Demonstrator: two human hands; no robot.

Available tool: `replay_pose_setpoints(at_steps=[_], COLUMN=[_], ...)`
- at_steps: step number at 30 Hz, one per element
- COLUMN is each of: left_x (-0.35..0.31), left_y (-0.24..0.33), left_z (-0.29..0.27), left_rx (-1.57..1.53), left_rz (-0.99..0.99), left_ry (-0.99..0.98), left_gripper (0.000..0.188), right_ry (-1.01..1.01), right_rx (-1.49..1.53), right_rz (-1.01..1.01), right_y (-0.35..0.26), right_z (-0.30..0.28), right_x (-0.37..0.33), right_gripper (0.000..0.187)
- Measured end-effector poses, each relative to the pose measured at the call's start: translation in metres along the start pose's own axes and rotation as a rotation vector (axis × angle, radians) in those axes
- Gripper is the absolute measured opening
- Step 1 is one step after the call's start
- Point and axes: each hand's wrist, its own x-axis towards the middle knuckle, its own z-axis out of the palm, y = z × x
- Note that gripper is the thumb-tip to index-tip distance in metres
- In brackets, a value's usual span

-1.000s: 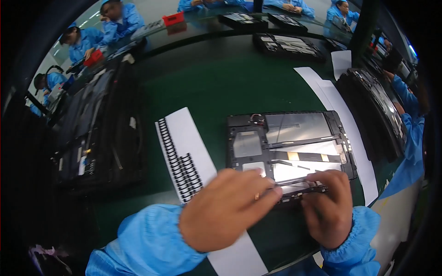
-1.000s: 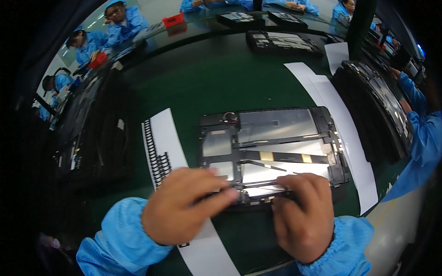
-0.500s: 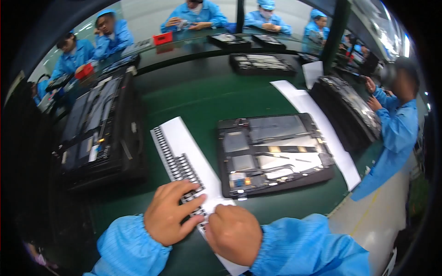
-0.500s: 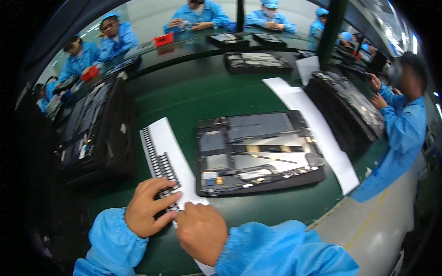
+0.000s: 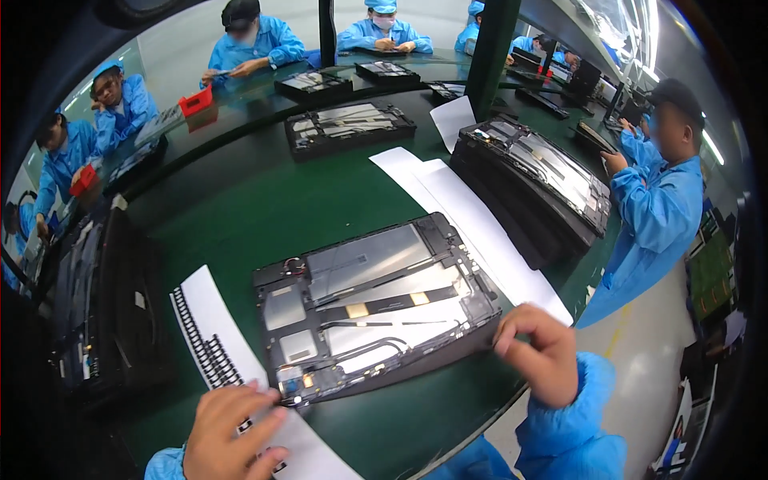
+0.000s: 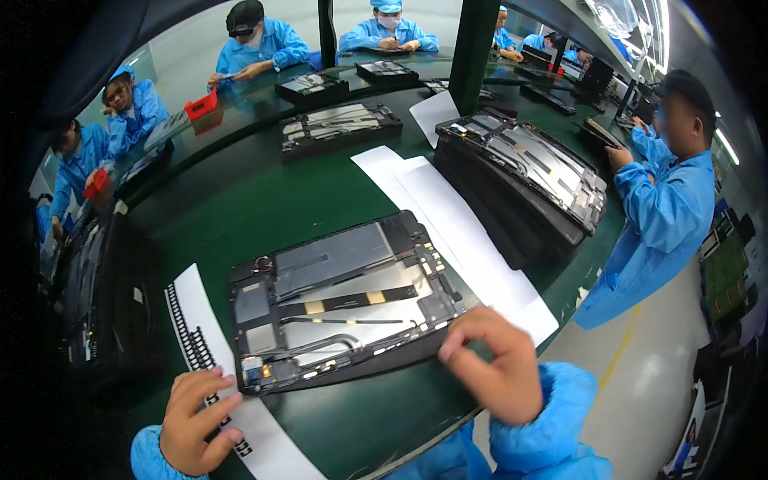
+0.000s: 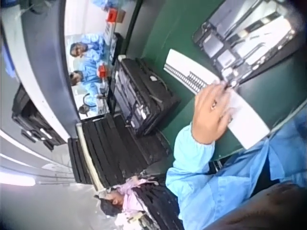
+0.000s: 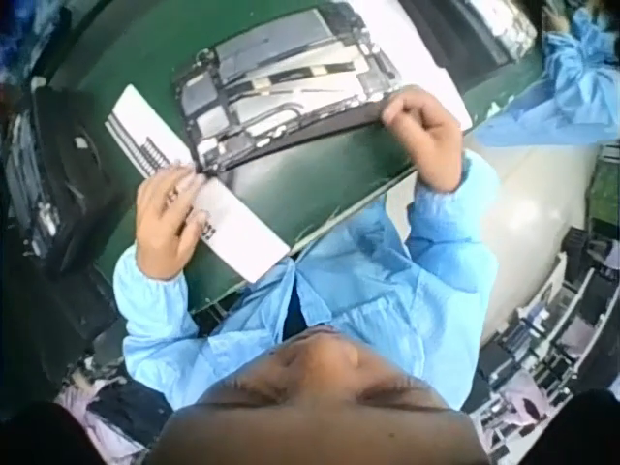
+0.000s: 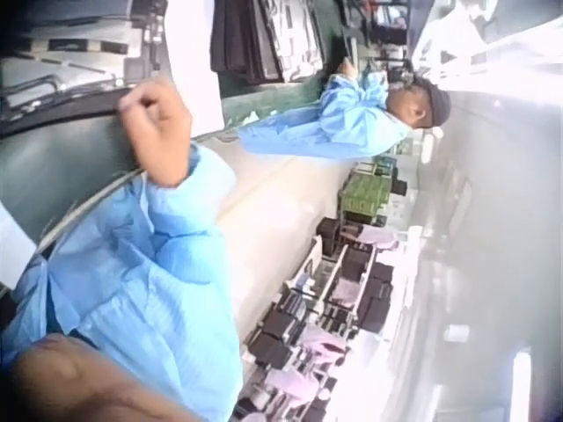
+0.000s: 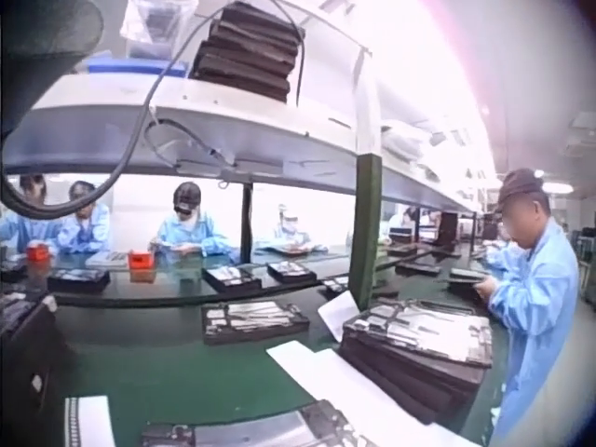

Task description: The person assembles internal components and ribbon cables into a tablet chassis, using tweezers to manipulate the small parts and adhesive tape to secure them.

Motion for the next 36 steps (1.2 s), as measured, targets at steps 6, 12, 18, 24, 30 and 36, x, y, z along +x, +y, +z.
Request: replay_pose_setpoints(at_steps=[6,12,18,24,30,36], left_x=[0.107,0.117,0.120,0.117,0.129,0.135], left_y=[0.031,0.028,0.029,0.032,0.041,0.035], left_z=[0.057,0.070,0.070,0.062,0.098,0.076], left_rx=[-0.075,-0.017,0.026,0.039,-0.342,-0.036], left_rz=[0.539,0.540,0.543,0.496,0.337,0.552], left_ry=[0.123,0.094,0.040,0.005,0.063,0.033], left_gripper=[0.039,0.032,0.032,0.033,0.031,0.030], right_ry=[-0.205,-0.243,-0.234,-0.241,-0.224,-0.241], right_rx=[-0.157,-0.228,-0.272,-0.304,-0.299,-0.232], right_rz=[-0.252,-0.223,-0.208,-0.242,-0.229,-0.236], right_y=[0.030,0.025,0.026,0.023,0.028,0.027], right_z=[-0.007,-0.003,-0.008,-0.001,-0.003,-0.005], right_x=[0.037,0.041,0.043,0.045,0.043,0.044], right_gripper=[0.005,0.004,0.006,0.006,0.007,0.007])
